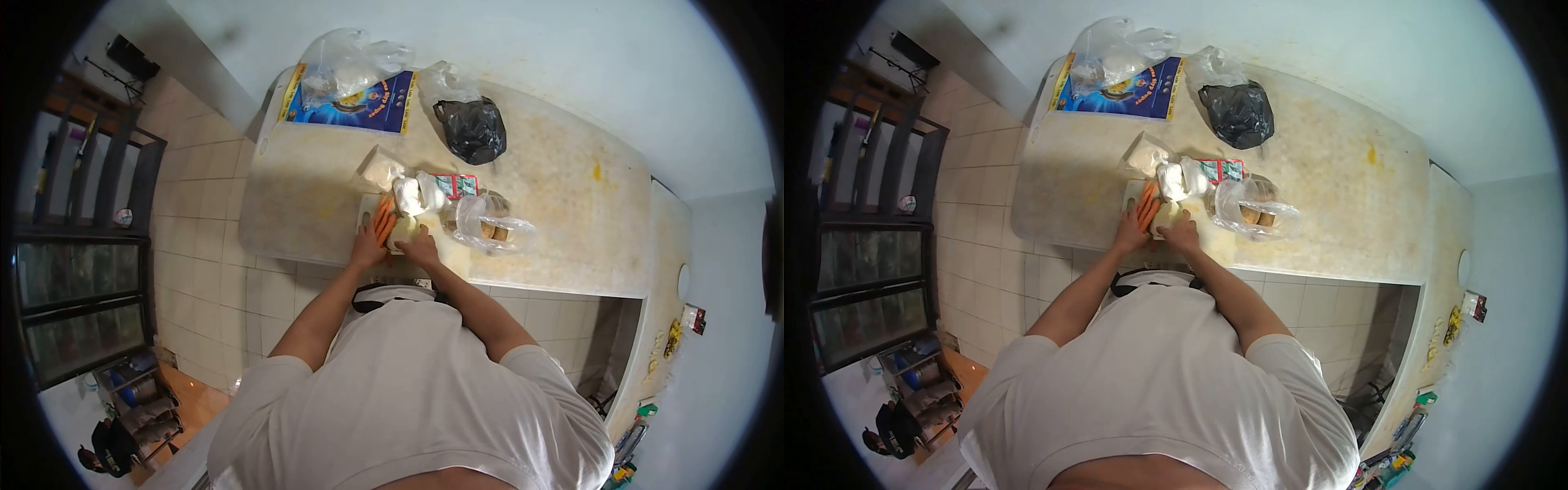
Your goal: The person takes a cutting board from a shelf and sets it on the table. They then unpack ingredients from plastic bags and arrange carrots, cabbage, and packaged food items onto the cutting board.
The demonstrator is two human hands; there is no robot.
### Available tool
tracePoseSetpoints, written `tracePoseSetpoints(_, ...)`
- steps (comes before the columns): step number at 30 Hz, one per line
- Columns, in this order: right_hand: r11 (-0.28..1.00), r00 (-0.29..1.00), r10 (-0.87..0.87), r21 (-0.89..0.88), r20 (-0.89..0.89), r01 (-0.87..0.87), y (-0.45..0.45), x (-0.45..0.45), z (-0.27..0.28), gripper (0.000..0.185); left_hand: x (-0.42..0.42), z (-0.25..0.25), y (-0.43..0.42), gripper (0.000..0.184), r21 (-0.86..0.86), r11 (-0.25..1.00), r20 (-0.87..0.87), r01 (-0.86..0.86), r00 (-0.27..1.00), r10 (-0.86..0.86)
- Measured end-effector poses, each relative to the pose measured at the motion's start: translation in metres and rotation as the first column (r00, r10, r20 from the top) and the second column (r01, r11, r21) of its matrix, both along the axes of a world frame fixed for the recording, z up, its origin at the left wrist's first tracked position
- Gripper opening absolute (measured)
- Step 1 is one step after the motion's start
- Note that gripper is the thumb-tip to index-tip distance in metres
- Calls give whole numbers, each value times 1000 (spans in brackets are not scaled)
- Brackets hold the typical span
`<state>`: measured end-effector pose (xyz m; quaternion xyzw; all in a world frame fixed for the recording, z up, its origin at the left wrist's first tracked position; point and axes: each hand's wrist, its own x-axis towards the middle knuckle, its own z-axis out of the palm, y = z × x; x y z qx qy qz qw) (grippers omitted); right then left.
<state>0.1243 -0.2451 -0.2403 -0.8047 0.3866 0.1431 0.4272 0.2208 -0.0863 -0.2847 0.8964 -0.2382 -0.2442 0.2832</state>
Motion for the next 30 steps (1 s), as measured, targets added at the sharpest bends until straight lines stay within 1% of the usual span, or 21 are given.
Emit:
tracePoseSetpoints(3, 1000, 1000, -5, 20, -21, 5, -12, 2, -8, 91, -6, 4, -3, 100, 31, 999, -10, -28, 1000, 28)
tracePoseSetpoints(4, 990, 997, -82, 119, -7, 82, -17, -2, -15, 88, -8, 4, -3, 101, 42, 998, -16, -39, 999, 40)
tracePoseSetpoints(6, 922, 971, -239, 312, -4, 228, -29, -11, -26, 84, -9, 4, -3, 102, 33, 998, -13, -48, 999, 48)
tracePoseSetpoints(7, 855, 955, -278, 427, -100, 293, -35, -12, -16, 83, -10, 5, -4, 102, 27, 998, -13, -51, 999, 51)
tracePoseSetpoints(10, 868, 953, -295, 397, -72, 299, -42, -18, 7, 86, -10, 9, -6, 102, 88, 995, -41, -49, 998, 53)
tracePoseSetpoints(12, 960, 978, -208, 191, 6, 203, -44, -20, -5, 87, -11, 8, -8, 101, 98, 994, -11, -49, 999, 51)
tracePoseSetpoints(13, 985, 987, -156, 83, 39, 153, -45, -21, -11, 88, -12, 6, -8, 101, 104, 993, 7, -50, 999, 50)
tracePoseSetpoints(16, 980, 992, -127, 153, -17, 128, -47, -22, -14, 90, -14, 12, -11, 101, 165, 985, 19, -47, 999, 44)
tracePoseSetpoints(19, 947, 985, -153, 273, -75, 168, -47, -23, -13, 85, -18, 20, -13, 102, 174, 984, 47, -47, 998, 39)
tracePoseSetpoints(20, 887, 976, -200, 408, -81, 216, -48, -25, -12, 83, -21, 21, -14, 101, 147, 988, 156, -47, 988, 24)
tracePoseSetpoints(22, 704, 950, -289, 647, -115, 293, -54, -32, -7, 79, -27, 24, -14, 100, 95, 995, 366, -37, 931, 0)
tracePoseSetpoints(25, 387, 899, -388, 850, -201, 357, -60, -42, 10, 77, -16, 35, -19, 98, -50, 995, 326, 86, 943, -65)
tracePoseSetpoints(28, 78, 834, -485, 936, -264, 342, -63, -48, 35, 71, -8, 54, -22, 79, -268, 933, 422, 242, 900, -112)
tracePoseSetpoints(29, 6, 854, -470, 967, -223, 255, -70, -51, 21, 66, -5, 57, -23, 69, -427, 891, 168, 157, 981, -93)
tracePoseSetpoints(30, -31, 849, -480, 971, -222, 236, -71, -50, 27, 65, -3, 58, -23, 59, -550, 834, -99, 32, 990, -103)
